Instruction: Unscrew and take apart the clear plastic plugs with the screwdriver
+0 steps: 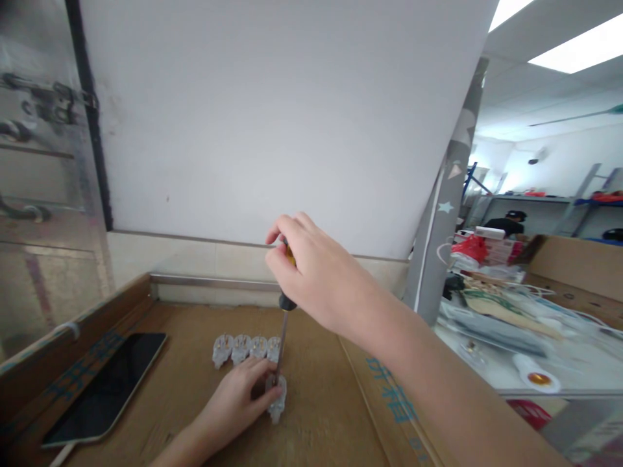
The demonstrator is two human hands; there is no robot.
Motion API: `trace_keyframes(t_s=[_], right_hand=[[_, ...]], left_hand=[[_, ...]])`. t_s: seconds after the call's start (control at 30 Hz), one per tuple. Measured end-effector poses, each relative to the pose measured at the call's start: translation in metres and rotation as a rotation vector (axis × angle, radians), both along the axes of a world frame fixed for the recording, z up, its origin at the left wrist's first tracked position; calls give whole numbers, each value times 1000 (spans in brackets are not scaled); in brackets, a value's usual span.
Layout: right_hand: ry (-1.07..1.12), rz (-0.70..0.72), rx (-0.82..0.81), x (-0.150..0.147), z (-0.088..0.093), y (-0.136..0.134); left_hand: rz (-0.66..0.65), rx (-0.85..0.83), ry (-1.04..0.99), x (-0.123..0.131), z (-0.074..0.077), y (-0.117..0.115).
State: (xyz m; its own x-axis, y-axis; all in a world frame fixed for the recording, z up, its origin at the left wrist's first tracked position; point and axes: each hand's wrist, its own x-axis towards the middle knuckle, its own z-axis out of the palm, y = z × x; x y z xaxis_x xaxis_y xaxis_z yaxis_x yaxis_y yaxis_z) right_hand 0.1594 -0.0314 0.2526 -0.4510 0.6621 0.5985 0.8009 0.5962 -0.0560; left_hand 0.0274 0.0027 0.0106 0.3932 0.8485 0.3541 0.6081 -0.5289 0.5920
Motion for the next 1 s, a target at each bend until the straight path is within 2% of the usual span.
trace_keyframes(t_s=[0.13,0.17,0.27,0.3,0.43,0.47,0.57,0.6,0.73,0.77,0.9,0.93,1.0], right_hand=[[-112,-205,108,-4,2,-5],[-112,-199,103,-5,3,-5],[-95,-60,28,-6,4,-6],[-113,-65,26,-6,4,-6],[-221,-275,151,-6,4,-9],[-210,-247,149,-6,4,-10],[-139,-32,50,-8,2,-11],[-138,-14,45,-9,1,-11],[-218,-185,220,-14,-3,-9],[-217,-190,224,-14,-4,-9],[-159,-84,47,-10,0,-11],[-172,-116,32,-9,1,-11],[-226,-269,69,-8,1,-12]], left_hand=[[3,7,9,1,0,0],[3,9,10,1,0,0],[-5,11,9,1,0,0],[-11,12,7,1,0,0],[-8,19,9,1,-1,1],[-3,17,9,1,-1,1],[-6,27,-4,1,-2,0],[-11,41,-6,1,-2,0],[-26,117,-11,1,-1,-2],[-24,129,-16,1,-1,-2],[-2,148,-12,1,-1,0],[1,147,-2,1,-1,1],[5,144,13,1,-1,1]])
